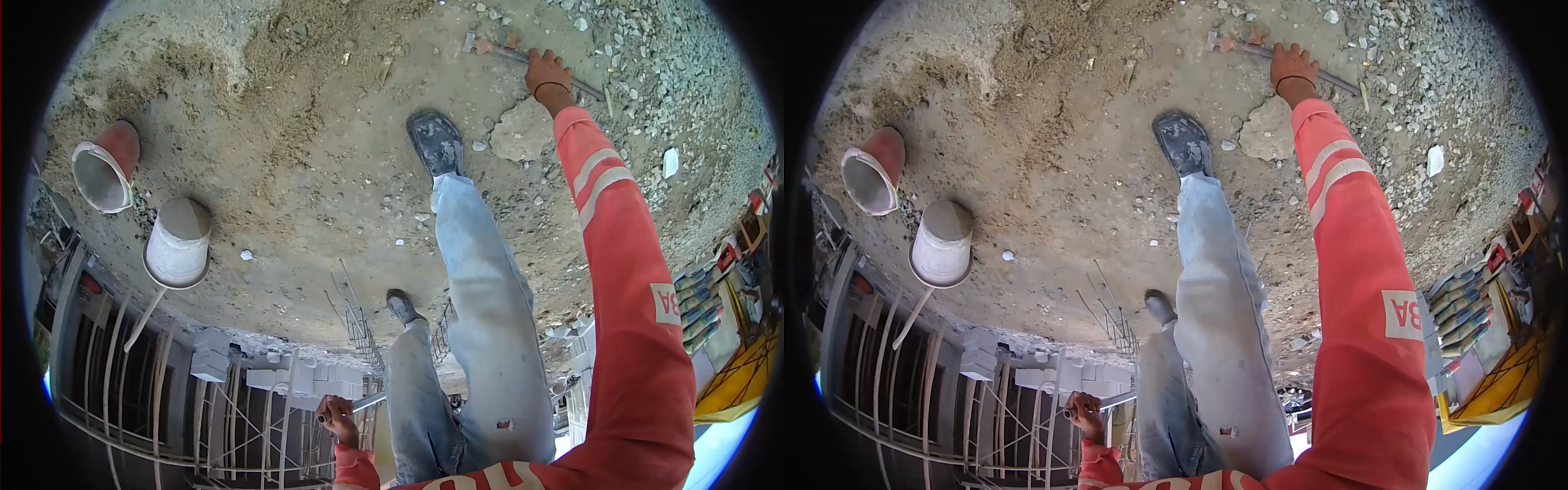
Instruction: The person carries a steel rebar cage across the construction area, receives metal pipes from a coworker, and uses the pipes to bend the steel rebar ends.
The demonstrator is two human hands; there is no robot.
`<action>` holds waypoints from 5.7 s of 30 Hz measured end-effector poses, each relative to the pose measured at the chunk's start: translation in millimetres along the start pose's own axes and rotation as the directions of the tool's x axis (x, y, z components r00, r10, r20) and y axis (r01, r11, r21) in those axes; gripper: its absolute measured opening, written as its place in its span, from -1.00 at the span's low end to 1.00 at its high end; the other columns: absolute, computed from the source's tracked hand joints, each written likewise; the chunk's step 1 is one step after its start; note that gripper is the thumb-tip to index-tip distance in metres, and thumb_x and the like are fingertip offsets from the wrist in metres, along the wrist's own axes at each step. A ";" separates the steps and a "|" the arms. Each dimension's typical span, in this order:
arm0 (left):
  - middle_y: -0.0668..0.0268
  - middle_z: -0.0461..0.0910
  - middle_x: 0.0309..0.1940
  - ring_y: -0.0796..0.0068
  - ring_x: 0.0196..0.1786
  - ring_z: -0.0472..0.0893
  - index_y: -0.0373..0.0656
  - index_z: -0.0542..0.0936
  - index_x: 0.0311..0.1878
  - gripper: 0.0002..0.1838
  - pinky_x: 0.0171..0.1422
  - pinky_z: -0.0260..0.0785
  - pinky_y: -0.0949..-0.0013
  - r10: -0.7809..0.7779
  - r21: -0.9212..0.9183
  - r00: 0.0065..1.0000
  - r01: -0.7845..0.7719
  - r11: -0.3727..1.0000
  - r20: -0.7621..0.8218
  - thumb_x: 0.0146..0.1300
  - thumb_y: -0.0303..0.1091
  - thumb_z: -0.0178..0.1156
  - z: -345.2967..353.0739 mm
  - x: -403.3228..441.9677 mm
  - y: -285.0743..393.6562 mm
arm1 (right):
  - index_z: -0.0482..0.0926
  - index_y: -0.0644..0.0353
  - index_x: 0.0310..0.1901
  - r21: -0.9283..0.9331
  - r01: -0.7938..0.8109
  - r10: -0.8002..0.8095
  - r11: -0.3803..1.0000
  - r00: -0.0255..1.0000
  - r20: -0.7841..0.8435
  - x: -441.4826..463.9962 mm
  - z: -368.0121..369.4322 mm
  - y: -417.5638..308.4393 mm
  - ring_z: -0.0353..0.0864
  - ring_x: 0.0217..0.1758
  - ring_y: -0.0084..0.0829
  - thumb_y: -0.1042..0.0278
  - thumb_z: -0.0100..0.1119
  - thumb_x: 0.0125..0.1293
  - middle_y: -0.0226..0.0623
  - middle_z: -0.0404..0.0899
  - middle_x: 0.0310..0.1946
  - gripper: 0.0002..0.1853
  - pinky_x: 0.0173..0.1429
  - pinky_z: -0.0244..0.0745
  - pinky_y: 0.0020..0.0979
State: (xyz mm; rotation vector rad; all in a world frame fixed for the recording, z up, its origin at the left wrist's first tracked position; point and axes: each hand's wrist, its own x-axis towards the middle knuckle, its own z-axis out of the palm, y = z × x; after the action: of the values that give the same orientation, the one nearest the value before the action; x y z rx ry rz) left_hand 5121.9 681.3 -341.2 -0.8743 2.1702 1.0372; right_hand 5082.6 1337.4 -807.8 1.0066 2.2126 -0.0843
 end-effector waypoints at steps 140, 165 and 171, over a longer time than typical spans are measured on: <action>0.42 0.24 -0.72 0.61 -0.70 0.21 -0.11 0.30 -0.58 -0.57 -0.59 0.11 0.41 -0.972 -0.210 -0.175 -0.968 0.141 0.157 0.39 -0.27 0.21 -1166.1 -425.9 -2410.9 | 0.65 0.27 -0.21 0.359 0.714 -0.233 -0.601 -0.587 0.776 -2798.3 1680.3 -748.0 0.34 -0.54 -0.63 0.04 0.32 0.35 -0.50 0.45 -0.60 -0.63 -0.43 0.31 -0.49; 0.35 0.28 -0.66 0.55 -0.64 0.25 -0.17 0.35 -0.52 -0.62 -0.50 0.16 0.40 -0.956 -0.268 -0.223 -0.949 0.168 0.192 0.39 -0.22 0.16 -1086.0 -454.5 -2447.3 | 0.64 0.00 0.04 -0.220 0.962 -0.400 -0.161 0.141 0.906 -2577.6 1780.5 -687.0 0.52 -0.50 -0.63 0.12 0.26 0.36 -0.51 0.54 -0.48 -0.71 -0.54 0.36 -0.52; 0.37 0.25 -0.66 0.56 -0.65 0.25 -0.17 0.35 -0.53 -0.61 -0.52 0.15 0.41 -0.963 -0.252 -0.190 -0.958 0.138 0.191 0.42 -0.22 0.13 -1092.2 -451.8 -2450.9 | 0.64 0.06 -0.06 -0.256 0.922 -0.404 -0.289 0.125 0.906 -2569.1 1807.6 -679.3 0.59 -0.54 -0.57 0.23 0.23 0.34 -0.42 0.61 -0.49 -0.80 -0.56 0.40 -0.46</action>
State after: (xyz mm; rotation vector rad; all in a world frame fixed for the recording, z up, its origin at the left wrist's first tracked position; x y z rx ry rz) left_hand 7019.9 -1260.4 -518.0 1.3258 0.1662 -0.4958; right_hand 6818.4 -1366.5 -734.1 -1.1695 1.4702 0.2703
